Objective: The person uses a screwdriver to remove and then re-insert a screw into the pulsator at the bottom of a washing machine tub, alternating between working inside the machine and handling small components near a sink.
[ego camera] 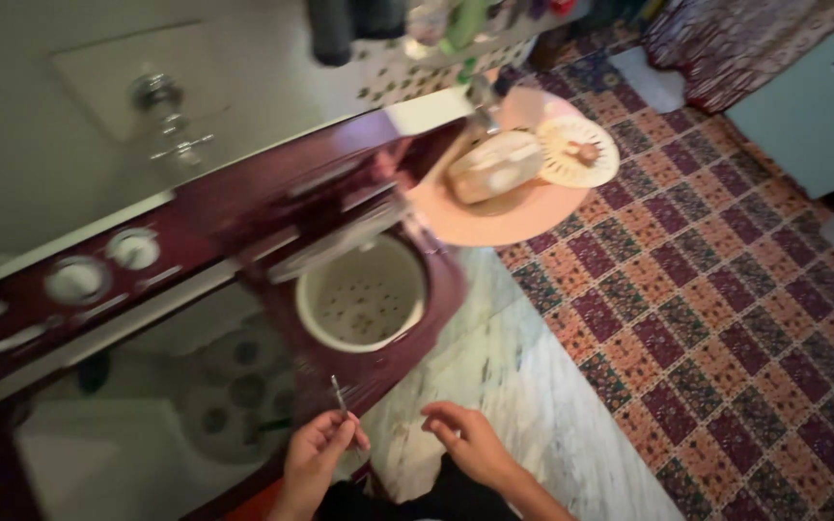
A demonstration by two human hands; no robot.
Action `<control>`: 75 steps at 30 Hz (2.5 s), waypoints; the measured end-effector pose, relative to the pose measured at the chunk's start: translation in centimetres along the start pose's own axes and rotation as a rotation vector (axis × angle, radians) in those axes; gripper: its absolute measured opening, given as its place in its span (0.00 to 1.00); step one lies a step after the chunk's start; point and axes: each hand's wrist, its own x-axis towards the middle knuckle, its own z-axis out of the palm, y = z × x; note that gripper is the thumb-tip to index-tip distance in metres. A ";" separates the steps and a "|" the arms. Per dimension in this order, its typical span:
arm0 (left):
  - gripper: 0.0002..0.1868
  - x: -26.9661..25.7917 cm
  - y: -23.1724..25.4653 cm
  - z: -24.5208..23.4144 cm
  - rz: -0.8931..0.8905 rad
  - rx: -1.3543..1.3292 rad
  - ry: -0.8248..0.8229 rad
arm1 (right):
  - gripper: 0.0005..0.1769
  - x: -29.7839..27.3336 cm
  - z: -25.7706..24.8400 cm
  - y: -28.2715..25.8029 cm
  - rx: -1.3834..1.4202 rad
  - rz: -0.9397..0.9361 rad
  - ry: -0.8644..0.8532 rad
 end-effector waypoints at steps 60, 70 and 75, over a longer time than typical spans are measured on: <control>0.19 46.9 3.7 52.6 0.237 -0.230 0.834 | 0.19 71.4 -55.7 -0.4 -0.748 -0.855 -0.203; 0.20 48.5 4.7 53.8 0.223 -0.266 0.876 | 0.17 74.3 -54.7 1.5 -0.740 -0.828 -0.298; 0.20 49.0 5.9 53.6 0.201 -0.262 0.882 | 0.15 73.6 -55.0 0.1 -0.675 -0.967 -0.144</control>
